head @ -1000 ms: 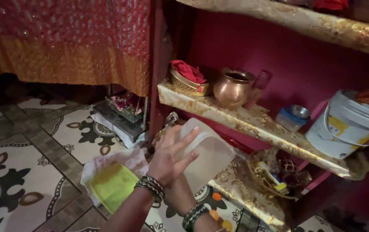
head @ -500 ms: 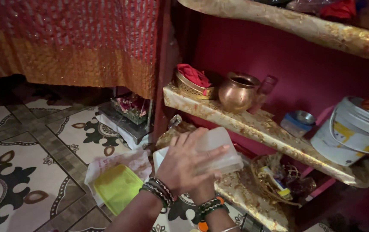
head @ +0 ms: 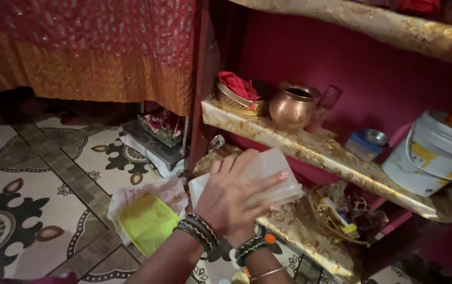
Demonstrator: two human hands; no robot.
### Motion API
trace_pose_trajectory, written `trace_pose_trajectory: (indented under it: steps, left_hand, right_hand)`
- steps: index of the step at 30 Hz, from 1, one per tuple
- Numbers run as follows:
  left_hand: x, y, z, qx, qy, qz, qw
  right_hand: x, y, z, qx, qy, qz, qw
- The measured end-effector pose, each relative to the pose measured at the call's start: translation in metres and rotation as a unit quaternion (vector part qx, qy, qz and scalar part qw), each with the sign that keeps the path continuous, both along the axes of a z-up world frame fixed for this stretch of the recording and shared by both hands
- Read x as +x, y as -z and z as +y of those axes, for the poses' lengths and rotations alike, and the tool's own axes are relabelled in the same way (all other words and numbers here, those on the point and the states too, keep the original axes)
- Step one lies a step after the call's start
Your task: The person cleans various small objects and containers using a cloth while sitting on the floor, handling items like a yellow lid and several small jars.
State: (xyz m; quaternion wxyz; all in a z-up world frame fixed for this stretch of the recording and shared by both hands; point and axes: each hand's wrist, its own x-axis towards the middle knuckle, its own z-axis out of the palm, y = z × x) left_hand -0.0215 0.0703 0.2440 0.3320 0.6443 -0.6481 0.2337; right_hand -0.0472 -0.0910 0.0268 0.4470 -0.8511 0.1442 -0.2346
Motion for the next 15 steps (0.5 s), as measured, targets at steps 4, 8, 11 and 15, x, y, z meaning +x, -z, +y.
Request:
trace_pose_trajectory:
  steps: [4,8,11,15]
  left_hand:
    - [-0.004,0.0,-0.006,0.012,-0.025,-0.026,0.999]
    - [0.004,0.005,-0.003,-0.037,-0.048,-0.075,0.995]
    - [0.014,0.009,-0.005,-0.013,-0.035,-0.038,0.999]
    - [0.037,0.01,-0.006,-0.047,-0.053,0.003,0.997]
  right_hand:
    - [0.003,-0.002,0.005,-0.025,-0.013,-0.005,1.0]
    - [0.001,-0.024,0.017,-0.102,-0.021,-0.003,0.995]
    - [0.003,-0.055,0.026,-0.213,-0.005,0.011,0.977]
    - [-0.004,-0.077,0.053,-0.369,0.046,0.096,0.923]
